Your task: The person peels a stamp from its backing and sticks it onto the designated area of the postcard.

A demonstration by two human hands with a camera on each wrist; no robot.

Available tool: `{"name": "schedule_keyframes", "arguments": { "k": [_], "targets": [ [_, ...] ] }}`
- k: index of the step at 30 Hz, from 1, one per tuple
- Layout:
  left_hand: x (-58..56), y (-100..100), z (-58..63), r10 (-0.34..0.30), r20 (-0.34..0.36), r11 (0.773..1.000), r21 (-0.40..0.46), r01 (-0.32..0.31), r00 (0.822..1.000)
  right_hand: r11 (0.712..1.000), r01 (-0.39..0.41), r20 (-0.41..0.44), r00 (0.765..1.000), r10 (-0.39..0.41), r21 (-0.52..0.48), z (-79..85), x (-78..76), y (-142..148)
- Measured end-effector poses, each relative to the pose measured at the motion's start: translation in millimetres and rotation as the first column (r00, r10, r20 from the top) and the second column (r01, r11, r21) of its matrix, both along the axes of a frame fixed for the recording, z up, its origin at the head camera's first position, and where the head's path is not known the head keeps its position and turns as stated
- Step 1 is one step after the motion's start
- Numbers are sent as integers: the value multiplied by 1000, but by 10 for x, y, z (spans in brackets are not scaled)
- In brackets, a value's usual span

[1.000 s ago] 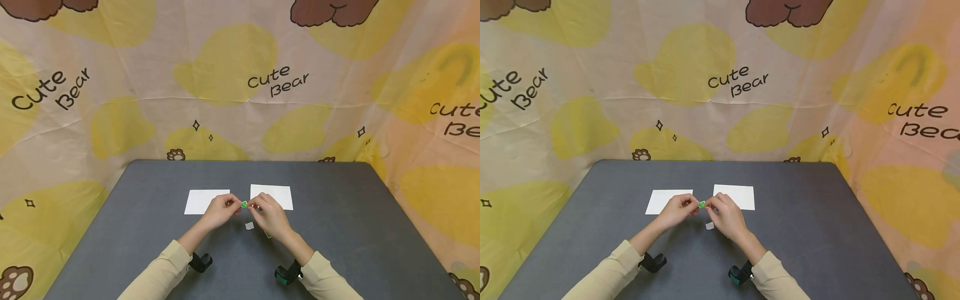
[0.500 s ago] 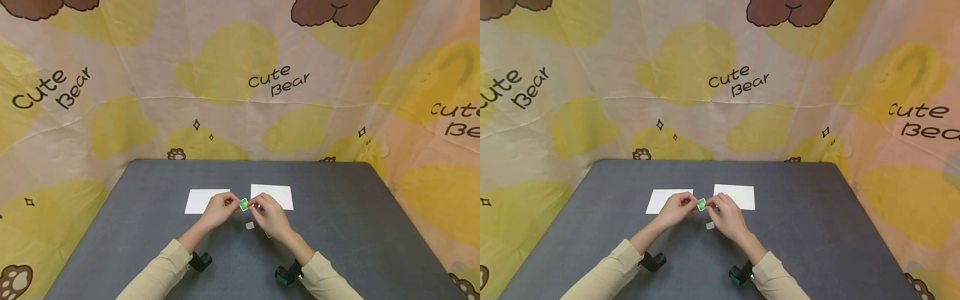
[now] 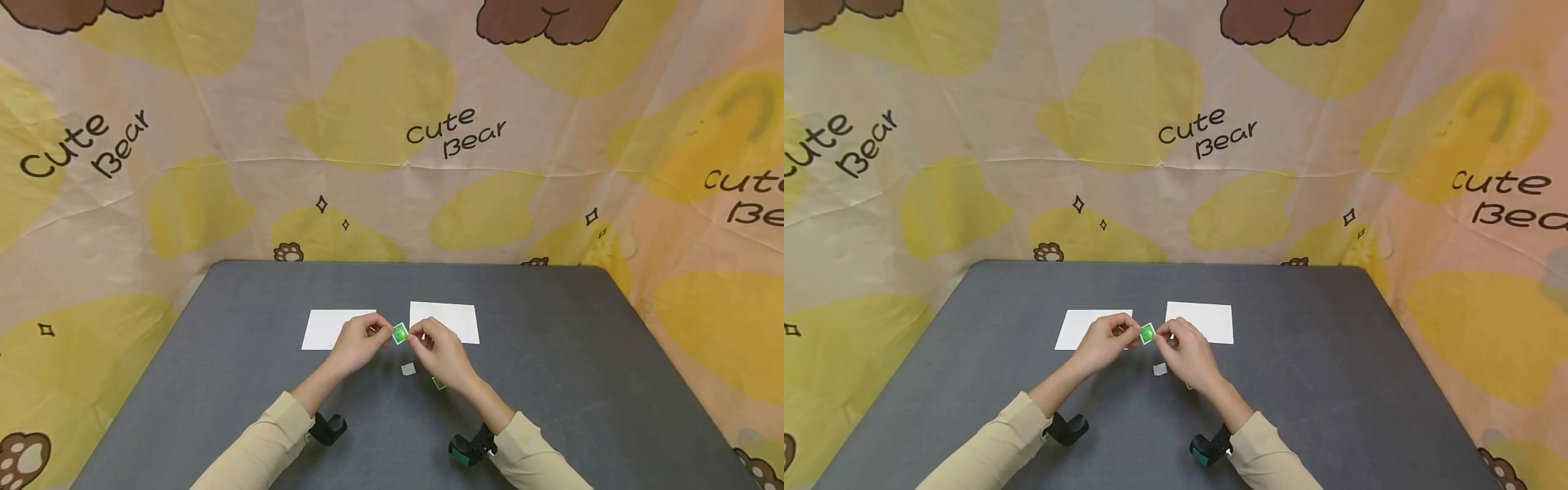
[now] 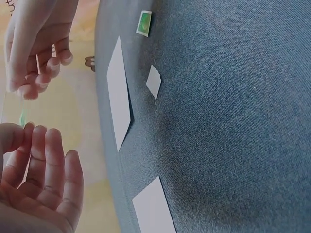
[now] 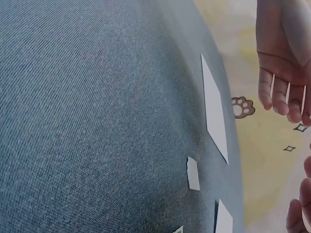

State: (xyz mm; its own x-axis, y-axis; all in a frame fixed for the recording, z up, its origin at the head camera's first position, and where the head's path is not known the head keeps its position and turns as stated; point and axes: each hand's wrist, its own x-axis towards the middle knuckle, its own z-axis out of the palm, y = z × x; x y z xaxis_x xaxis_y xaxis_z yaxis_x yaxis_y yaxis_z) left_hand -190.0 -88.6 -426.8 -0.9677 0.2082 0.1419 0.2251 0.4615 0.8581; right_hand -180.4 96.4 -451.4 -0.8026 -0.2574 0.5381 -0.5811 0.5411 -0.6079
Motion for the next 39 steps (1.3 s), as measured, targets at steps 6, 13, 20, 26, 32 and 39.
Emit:
{"name": "schedule_keyframes", "arguments": {
  "k": [6,13,20,26,32,39],
  "targets": [
    [13,3,-3,-26,14,999,-23,26,1000,1000,18,-46,999,-18,-1,3,-18,-9],
    [26,10,-49,-91,35,994,-61,93,995,999,47,-45,998,-47,-2,32,-29,-11],
    [41,24,-60,-137,61,987,-71,141,989,999,47,-6,999,-47,25,58,-35,-13],
    [40,9,-54,-142,48,987,-73,146,989,995,44,-43,998,-40,88,48,-33,-15],
    [41,8,-18,-126,21,990,-59,127,992,987,43,-61,998,-34,157,38,-19,-14],
    [46,18,-13,-121,21,990,-73,122,992,983,40,-60,998,-30,180,41,-16,-15]
  ]
}}
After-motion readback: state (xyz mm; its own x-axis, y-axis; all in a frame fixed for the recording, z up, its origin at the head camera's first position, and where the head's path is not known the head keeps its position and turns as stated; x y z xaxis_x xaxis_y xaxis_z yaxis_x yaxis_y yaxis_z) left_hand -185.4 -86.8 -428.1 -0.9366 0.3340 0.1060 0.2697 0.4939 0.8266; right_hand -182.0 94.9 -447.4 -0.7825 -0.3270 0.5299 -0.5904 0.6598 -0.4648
